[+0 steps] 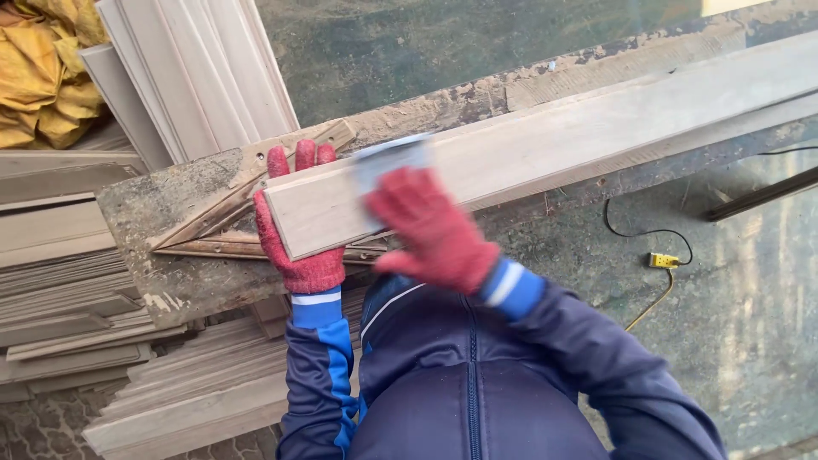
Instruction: Manual sanding of a long wooden plank on a workbench using a piece of sandpaper.
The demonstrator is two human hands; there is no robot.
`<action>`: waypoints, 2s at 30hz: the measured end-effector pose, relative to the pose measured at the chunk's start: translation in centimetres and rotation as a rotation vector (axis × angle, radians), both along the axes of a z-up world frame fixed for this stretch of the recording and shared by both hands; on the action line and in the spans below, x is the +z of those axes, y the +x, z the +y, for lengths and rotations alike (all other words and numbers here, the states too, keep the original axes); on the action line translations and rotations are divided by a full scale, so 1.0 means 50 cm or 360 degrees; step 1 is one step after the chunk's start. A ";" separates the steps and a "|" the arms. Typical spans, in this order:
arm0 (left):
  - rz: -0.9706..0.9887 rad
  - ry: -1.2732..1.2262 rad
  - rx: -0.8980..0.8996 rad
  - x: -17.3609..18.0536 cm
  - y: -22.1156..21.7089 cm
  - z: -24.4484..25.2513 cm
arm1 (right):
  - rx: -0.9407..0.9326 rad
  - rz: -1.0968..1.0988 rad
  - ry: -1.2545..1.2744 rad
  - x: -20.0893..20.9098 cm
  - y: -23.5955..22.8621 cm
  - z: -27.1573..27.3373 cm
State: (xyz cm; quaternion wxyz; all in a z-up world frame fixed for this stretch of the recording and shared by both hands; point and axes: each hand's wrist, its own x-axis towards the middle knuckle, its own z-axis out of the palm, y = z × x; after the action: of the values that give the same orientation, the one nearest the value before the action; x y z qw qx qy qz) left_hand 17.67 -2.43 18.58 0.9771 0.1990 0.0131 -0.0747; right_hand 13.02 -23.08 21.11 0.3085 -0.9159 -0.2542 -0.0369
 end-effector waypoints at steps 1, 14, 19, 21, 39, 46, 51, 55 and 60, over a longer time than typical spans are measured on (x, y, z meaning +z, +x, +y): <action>0.0003 -0.0004 -0.0029 0.023 -0.011 -0.019 | -0.0029 0.0003 -0.0004 0.009 0.005 0.071; 0.0479 0.0032 0.0191 -0.004 -0.006 0.022 | -0.0749 0.0217 -0.0391 -0.055 -0.002 -0.273; 0.0311 0.0097 0.0127 -0.002 -0.009 0.020 | -0.1077 0.0327 -0.0508 -0.093 -0.070 -0.386; 0.0460 -0.0057 0.0155 0.016 0.002 0.010 | -0.0655 0.0019 -0.0484 -0.093 -0.083 -0.303; 0.0131 -0.0159 0.0079 0.010 -0.043 -0.012 | -0.0091 -0.0355 0.0102 -0.014 -0.010 -0.124; 0.0718 -0.0262 0.0185 0.089 -0.039 -0.012 | 0.0269 -0.0363 0.0226 0.031 0.022 0.100; 0.0470 0.0056 0.0023 0.040 -0.057 0.039 | 0.0368 -0.0334 -0.0052 0.027 0.011 0.103; 0.0993 0.0074 0.0237 0.132 -0.046 -0.010 | 0.0249 -0.0371 0.0167 -0.008 -0.016 -0.077; 0.1106 0.0173 0.0294 0.176 -0.031 -0.031 | -0.0555 -0.0134 -0.0025 -0.086 -0.091 -0.407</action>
State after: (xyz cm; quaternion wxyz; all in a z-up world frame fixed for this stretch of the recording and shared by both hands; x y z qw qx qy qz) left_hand 16.14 -3.97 27.37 0.9049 0.2114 0.3662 -0.0486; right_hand 8.47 -43.43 16.81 0.2794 -0.9461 -0.1046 -0.1263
